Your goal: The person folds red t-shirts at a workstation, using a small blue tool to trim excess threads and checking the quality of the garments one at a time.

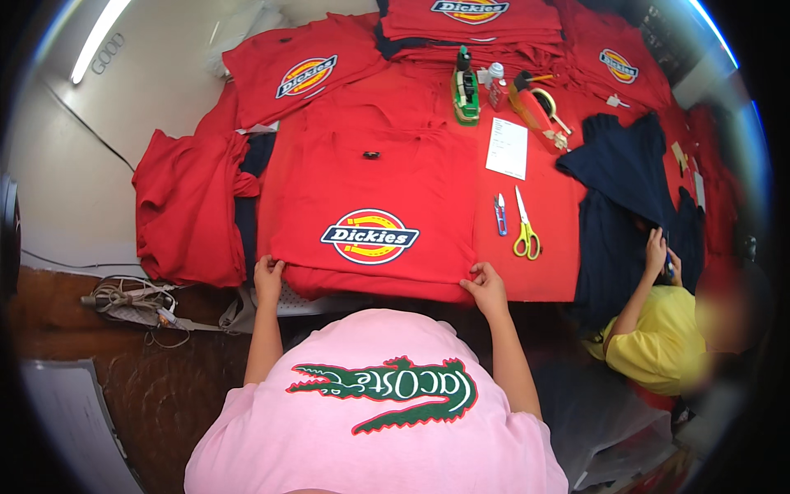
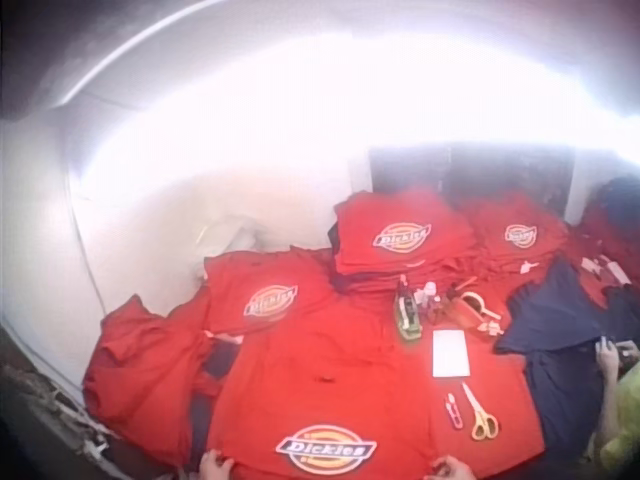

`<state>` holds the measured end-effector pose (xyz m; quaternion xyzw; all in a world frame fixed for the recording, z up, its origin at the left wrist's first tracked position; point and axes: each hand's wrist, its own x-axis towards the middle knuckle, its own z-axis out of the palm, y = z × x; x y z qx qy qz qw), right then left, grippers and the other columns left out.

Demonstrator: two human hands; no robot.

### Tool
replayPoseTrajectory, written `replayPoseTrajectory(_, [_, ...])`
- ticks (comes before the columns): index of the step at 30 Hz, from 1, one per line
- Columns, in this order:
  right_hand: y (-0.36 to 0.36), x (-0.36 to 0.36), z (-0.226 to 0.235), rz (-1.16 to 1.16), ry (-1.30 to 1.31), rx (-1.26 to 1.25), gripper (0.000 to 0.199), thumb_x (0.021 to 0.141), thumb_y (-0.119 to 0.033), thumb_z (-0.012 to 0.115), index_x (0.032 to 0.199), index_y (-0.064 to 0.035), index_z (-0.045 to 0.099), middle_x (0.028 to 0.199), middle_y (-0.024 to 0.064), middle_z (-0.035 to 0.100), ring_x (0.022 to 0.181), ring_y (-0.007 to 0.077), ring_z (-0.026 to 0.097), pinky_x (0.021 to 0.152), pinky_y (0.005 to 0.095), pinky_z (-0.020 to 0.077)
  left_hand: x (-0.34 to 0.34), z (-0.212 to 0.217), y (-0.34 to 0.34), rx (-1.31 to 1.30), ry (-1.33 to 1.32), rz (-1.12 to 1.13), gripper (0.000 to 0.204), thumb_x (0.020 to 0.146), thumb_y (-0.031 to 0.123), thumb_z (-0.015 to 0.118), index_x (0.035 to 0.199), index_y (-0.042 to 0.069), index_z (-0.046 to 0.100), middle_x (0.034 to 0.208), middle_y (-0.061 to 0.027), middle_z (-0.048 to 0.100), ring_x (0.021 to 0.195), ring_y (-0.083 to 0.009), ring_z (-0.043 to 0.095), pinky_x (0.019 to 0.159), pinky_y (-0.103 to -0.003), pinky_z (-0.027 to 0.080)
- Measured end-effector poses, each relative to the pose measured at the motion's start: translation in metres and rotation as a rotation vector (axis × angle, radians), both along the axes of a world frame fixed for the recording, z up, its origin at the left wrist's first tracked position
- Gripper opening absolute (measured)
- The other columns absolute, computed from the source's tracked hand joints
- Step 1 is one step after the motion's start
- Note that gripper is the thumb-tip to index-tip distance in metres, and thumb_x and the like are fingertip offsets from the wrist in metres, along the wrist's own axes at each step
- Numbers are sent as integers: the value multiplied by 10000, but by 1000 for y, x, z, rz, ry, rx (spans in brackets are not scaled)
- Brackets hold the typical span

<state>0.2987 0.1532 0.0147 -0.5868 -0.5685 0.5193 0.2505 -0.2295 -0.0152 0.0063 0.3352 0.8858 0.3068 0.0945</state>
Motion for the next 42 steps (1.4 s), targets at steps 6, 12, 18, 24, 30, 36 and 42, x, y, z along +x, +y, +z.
replayPoseTrajectory(6, [8,8,-4,145,84,-158,288,850,-20,820,1085,3,656,697,-33,517,643,71,491,592,259,413,-4,11,6,170,-185,120,224,954,118,696,1163,36,699,1076,-131,680,804,-207,690,765,-340,548])
replayPoseTrajectory(12, [16,-2,14,231,0,-156,172,934,-55,746,1088,9,701,743,1,637,670,93,599,617,263,471,-28,-15,5,228,-321,-98,416,884,-8,673,1288,87,708,1196,-75,646,817,-136,649,753,-283,538])
replayPoseTrajectory(18, [41,-21,57,152,156,-111,161,1020,-124,647,1044,17,722,786,60,717,707,132,673,679,281,531,-35,20,31,268,-280,-306,335,856,-35,662,1155,67,773,1227,-74,629,969,-169,649,847,-273,524])
replayPoseTrajectory(24, [74,-8,188,91,478,101,218,1056,-202,622,1119,-1,678,894,102,737,731,186,711,681,327,571,-68,149,46,387,-893,-550,165,913,34,718,1068,-16,747,1228,-124,718,1159,-206,661,983,-324,517])
replayPoseTrajectory(30, [145,-53,306,-132,791,604,332,1105,-327,537,1232,-28,607,1175,131,708,889,216,741,821,385,594,-107,265,45,1097,-1181,-840,168,972,154,735,1046,17,670,994,-181,747,680,-230,730,545,-357,588])
replayPoseTrajectory(36, [260,-201,326,24,608,342,235,1052,-252,649,1119,-28,639,882,110,730,902,249,757,792,334,578,-165,312,153,695,-928,-468,188,1049,112,574,1212,25,608,1096,-104,741,854,-263,781,780,-380,619])
replayPoseTrajectory(42, [349,-282,381,73,733,520,318,1006,-270,717,1162,0,656,1028,102,713,983,230,720,921,381,568,-235,353,219,1174,-470,-464,227,1084,75,500,1263,2,618,1238,-134,703,1167,-317,702,1076,-447,530])
